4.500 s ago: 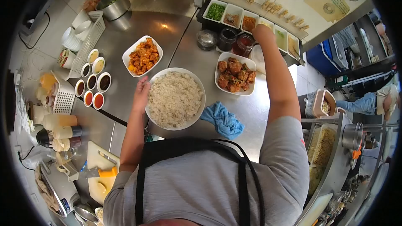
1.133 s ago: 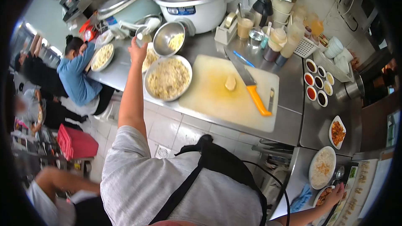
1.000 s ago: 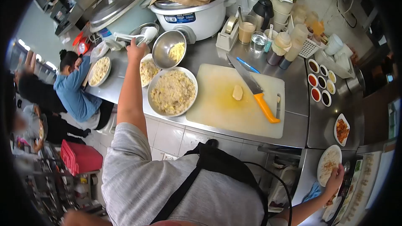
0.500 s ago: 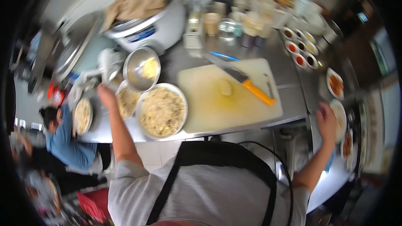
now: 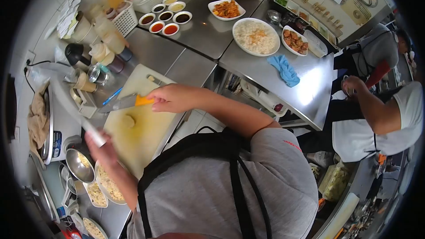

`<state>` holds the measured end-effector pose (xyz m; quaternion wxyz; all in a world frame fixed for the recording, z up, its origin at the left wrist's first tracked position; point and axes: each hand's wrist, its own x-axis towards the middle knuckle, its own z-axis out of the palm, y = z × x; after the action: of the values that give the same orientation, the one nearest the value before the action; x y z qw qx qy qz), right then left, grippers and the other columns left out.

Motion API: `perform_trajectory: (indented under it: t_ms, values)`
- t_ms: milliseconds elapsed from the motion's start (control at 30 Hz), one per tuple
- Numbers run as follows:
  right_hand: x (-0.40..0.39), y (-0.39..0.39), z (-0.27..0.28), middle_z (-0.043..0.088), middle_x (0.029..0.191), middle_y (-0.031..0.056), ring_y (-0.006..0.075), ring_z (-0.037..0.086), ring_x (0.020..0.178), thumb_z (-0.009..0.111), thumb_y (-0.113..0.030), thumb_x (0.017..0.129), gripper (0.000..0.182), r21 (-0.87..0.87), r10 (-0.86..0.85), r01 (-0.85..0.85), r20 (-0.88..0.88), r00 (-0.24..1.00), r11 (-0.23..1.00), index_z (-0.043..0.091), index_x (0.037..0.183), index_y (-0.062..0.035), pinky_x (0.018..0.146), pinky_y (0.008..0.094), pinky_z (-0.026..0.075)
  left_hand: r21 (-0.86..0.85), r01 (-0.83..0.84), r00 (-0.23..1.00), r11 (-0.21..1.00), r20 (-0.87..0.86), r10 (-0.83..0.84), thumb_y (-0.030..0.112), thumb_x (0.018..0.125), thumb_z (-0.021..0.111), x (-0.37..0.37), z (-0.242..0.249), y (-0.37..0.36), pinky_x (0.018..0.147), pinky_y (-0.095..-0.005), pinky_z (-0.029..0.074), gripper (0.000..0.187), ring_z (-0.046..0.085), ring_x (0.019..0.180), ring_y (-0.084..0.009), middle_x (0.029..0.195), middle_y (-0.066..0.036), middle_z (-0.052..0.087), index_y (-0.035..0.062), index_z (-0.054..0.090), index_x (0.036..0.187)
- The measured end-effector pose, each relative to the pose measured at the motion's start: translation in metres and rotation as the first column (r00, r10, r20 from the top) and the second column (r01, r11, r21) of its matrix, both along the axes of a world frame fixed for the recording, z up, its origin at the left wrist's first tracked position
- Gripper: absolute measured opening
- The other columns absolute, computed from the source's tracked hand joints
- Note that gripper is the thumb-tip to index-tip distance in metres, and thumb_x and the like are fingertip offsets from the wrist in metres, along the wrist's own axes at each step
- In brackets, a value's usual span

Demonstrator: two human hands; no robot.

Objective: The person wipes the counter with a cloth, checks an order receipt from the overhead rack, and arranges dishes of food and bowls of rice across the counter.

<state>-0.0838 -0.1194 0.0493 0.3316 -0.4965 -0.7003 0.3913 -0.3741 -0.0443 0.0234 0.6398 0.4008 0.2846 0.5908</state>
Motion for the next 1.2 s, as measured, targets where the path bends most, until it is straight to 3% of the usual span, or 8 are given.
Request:
perform_trajectory:
  t_ms: [133,167,267,400,600,733,767,1200]
  values:
    - [0.052,-0.014,-0.018,0.054,0.085,0.0089,0.0161,0.054,0.076,0.049,-0.019,0.08,0.046,0.148,-0.094,0.124,-0.194,0.977,0.981,0.033,0.118,0.0018,0.064,0.0278,0.044,-0.276,0.513,0.856,0.813,0.227,-0.463,0.022,0.084,0.042,0.184,-0.022,-0.046,0.046,-0.0205,0.038,0.016,0.046,0.052,-0.0106,0.071,-0.003,0.049,0.0099,0.044,0.094]
    - [0.065,-0.025,-0.012,0.054,0.083,0.0083,0.0144,0.055,0.073,0.049,-0.019,0.08,0.043,-0.195,-0.182,0.085,-0.56,0.808,0.977,0.034,0.115,0.0018,0.061,0.0252,0.044,-0.251,0.575,0.817,0.778,0.219,-0.533,0.021,0.084,0.042,0.221,-0.03,-0.058,0.045,-0.0201,0.038,0.015,0.046,0.052,-0.0104,0.072,-0.003,0.05,0.0098,0.044,0.094]
    - [0.139,-0.047,-0.024,0.054,0.077,0.0064,0.0118,0.055,0.068,0.049,-0.017,0.079,0.032,-0.461,-0.49,0.275,-0.451,0.747,0.844,0.042,0.106,-0.0002,0.059,0.0216,0.043,-0.276,0.682,0.726,0.677,0.144,-0.672,0.02,0.084,0.043,0.307,-0.041,-0.082,0.045,-0.0196,0.038,0.014,0.048,0.053,-0.011,0.074,-0.004,0.052,0.0096,0.044,0.094]
    - [0.239,-0.083,-0.031,0.055,0.067,0.0064,0.0107,0.053,0.051,0.054,-0.018,0.076,0.023,-0.377,-0.627,0.503,-0.417,0.658,0.778,0.048,0.088,0.0004,0.047,0.0201,0.044,-0.288,0.818,0.467,0.498,-0.173,-0.867,0.022,0.085,0.04,0.385,-0.047,-0.081,0.051,-0.0199,0.039,0.019,0.049,0.059,-0.0096,0.078,-0.003,0.051,0.008,0.047,0.097]
    - [0.362,-0.145,-0.032,0.058,0.073,0.0157,0.0238,0.058,0.06,0.049,-0.018,0.077,0.038,0.011,-0.801,0.846,0.328,0.501,0.533,0.039,0.112,-0.0056,0.057,0.0346,0.045,-0.302,0.453,0.691,0.839,-0.477,-0.544,0.025,0.083,0.043,0.455,-0.07,-0.031,0.049,-0.0186,0.035,0.024,0.042,0.054,-0.0053,0.075,0.002,0.047,0.0086,0.048,0.099]
    - [0.367,-0.152,-0.037,0.057,0.076,0.022,0.034,0.056,0.069,0.042,-0.015,0.077,0.053,0.092,-0.663,0.879,0.694,0.281,0.469,0.022,0.125,-0.0113,0.064,0.0422,0.043,-0.068,0.389,0.612,0.919,-0.726,-0.313,0.027,0.083,0.042,0.499,-0.111,0.006,0.071,-0.0272,0.041,0.032,0.053,0.081,-0.0184,0.095,-0.011,0.054,0.0022,0.047,0.104]
    - [0.364,-0.151,-0.036,0.058,0.077,0.0204,0.0323,0.057,0.07,0.041,-0.011,0.076,0.057,0.07,-0.619,0.88,0.737,0.272,0.47,0.017,0.127,-0.0141,0.064,0.0411,0.044,-0.074,0.404,0.564,0.912,-0.765,-0.312,0.028,0.083,0.039,0.507,-0.114,0.01,0.083,-0.0307,0.035,0.036,0.049,0.097,-0.0258,0.104,-0.017,0.051,0.0006,0.046,0.106]
    - [0.354,-0.122,-0.032,0.058,0.085,0.0174,0.0306,0.058,0.075,0.032,-0.01,0.077,0.052,-0.071,-0.4,0.874,0.87,0.29,0.48,0.02,0.128,-0.0174,0.066,0.0395,0.045,0.024,0.502,0.43,0.865,-0.874,-0.225,0.021,0.083,0.033,0.518,-0.108,-0.01,0.082,-0.0331,0.036,0.034,0.049,0.095,-0.0295,0.1,-0.019,0.052,-0.0005,0.045,0.107]
